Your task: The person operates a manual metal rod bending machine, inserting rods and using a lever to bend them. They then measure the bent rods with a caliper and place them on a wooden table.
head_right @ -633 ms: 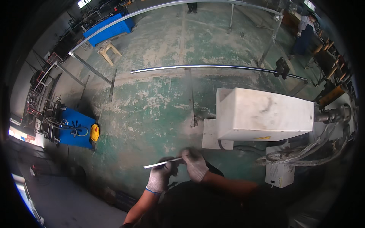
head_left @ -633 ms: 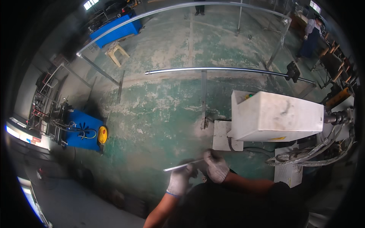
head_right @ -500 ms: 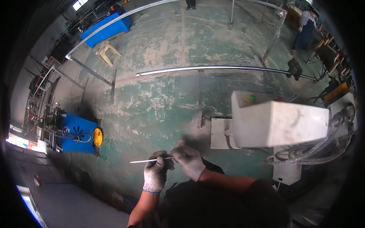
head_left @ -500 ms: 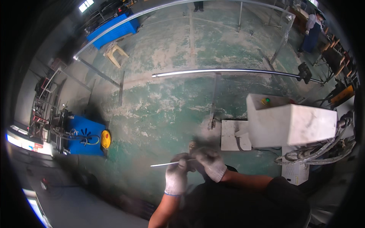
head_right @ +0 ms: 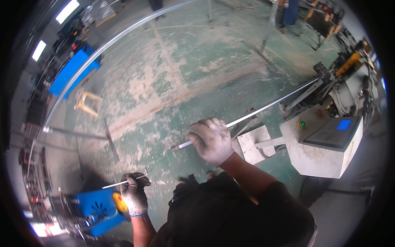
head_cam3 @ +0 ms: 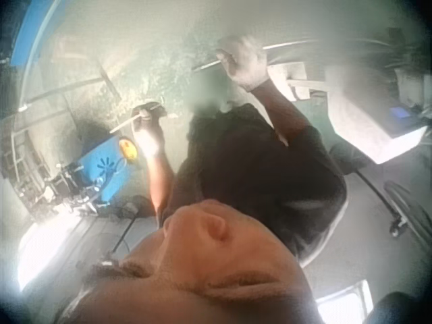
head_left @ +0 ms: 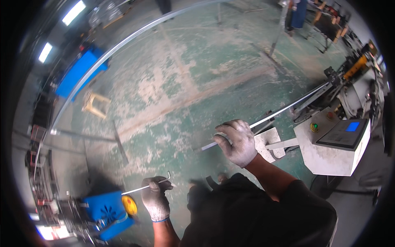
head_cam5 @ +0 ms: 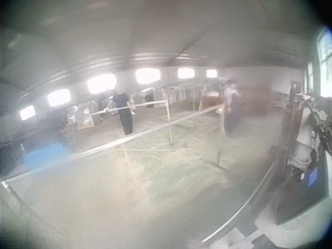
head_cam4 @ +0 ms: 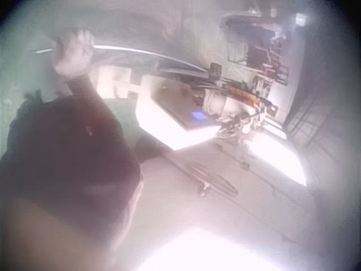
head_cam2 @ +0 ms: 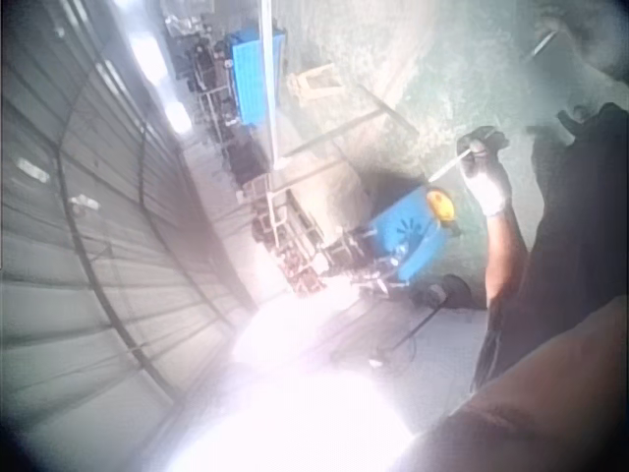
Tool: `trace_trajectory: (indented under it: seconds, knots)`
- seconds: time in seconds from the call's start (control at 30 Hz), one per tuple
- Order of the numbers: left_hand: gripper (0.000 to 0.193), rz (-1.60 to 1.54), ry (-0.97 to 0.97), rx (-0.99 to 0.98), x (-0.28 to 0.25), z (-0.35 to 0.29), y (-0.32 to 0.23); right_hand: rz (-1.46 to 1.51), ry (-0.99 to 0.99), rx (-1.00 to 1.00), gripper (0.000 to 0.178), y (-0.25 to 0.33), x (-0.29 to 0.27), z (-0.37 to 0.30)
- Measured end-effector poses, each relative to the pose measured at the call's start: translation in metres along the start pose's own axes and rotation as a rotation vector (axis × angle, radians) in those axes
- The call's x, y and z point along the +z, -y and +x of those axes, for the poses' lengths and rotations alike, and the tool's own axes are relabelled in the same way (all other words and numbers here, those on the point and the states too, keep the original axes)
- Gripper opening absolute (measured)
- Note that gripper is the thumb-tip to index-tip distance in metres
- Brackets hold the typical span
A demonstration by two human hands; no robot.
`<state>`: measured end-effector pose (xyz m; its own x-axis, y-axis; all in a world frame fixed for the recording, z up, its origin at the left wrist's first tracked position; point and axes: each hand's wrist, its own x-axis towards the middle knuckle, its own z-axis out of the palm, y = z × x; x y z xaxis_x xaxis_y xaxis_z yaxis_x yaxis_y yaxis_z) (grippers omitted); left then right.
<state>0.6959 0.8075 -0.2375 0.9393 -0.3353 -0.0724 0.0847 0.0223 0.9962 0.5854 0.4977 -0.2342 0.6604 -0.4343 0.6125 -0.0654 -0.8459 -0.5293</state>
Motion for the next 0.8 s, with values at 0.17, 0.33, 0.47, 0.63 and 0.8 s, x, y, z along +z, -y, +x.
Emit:
trace_trajectory:
  seconds: [0.17,0.33,0.47,0.63,0.8]
  knots:
    - [0.066,0.093,0.405,-0.033,0.006,0.172,0.011,-0.468,0.411,0.423,0.039,-0.019,0.053,0.004]
    - [0.039,0.065,0.842,-0.052,0.048,0.303,0.016,-0.483,0.161,0.413,0.037,-0.009,0.066,0.001]
    - [0.040,0.161,1.147,-0.075,0.136,0.375,0.002,-0.504,0.010,0.436,0.032,-0.007,0.072,-0.006]
    - [0.050,0.117,1.331,-0.115,0.260,0.445,0.024,-0.492,-0.041,0.608,0.031,0.006,0.071,0.020]
    - [0.040,-0.001,1.427,-0.346,0.379,0.460,0.022,-0.608,-0.021,0.836,0.037,-0.004,0.083,0.034]
